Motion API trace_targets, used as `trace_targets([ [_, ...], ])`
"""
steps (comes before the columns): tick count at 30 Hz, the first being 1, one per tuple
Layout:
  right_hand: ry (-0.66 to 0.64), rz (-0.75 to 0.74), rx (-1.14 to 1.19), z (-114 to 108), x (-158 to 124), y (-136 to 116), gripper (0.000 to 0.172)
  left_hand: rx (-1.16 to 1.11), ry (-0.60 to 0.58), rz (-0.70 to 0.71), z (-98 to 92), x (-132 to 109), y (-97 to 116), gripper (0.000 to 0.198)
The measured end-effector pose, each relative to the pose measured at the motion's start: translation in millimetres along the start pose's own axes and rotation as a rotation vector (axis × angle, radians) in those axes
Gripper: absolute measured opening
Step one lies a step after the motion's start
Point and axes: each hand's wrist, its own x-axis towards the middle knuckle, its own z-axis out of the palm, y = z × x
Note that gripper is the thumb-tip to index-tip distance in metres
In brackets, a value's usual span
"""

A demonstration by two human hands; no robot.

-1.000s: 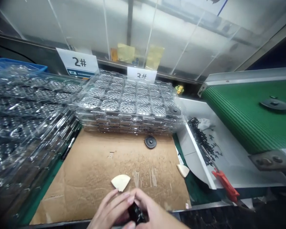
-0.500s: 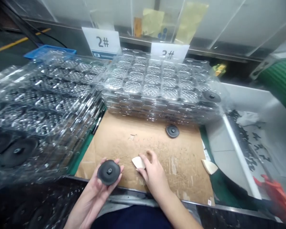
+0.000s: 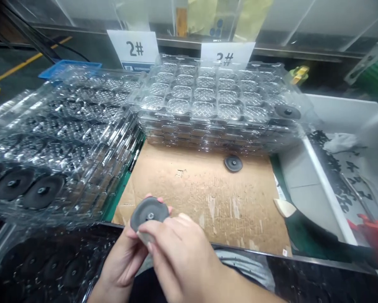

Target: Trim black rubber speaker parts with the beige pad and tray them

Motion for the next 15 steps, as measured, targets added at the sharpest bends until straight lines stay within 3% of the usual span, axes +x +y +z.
trace_targets([
  [5,0.092,-0.028,-0.094,2,1,-3,0.03,-0.033,0.006,0.024,6.1,-6,0,0.038],
  [9,0.011,-0.072,-0.015,-3,-5,-10,0.031,-0.037,-0.063,-0.012,8.0,-14,-1,0.045],
  [13,0.125,0.001,-0.14,-4,-3,-15,0.029,-0.006,-0.063,-0.037,14.8,-17,-3,0.04],
  [15,0.123,-0.038,-0.134,-6,-7,-14,0.03,-0.024,-0.087,-0.036,15.8,-19,-3,0.036],
])
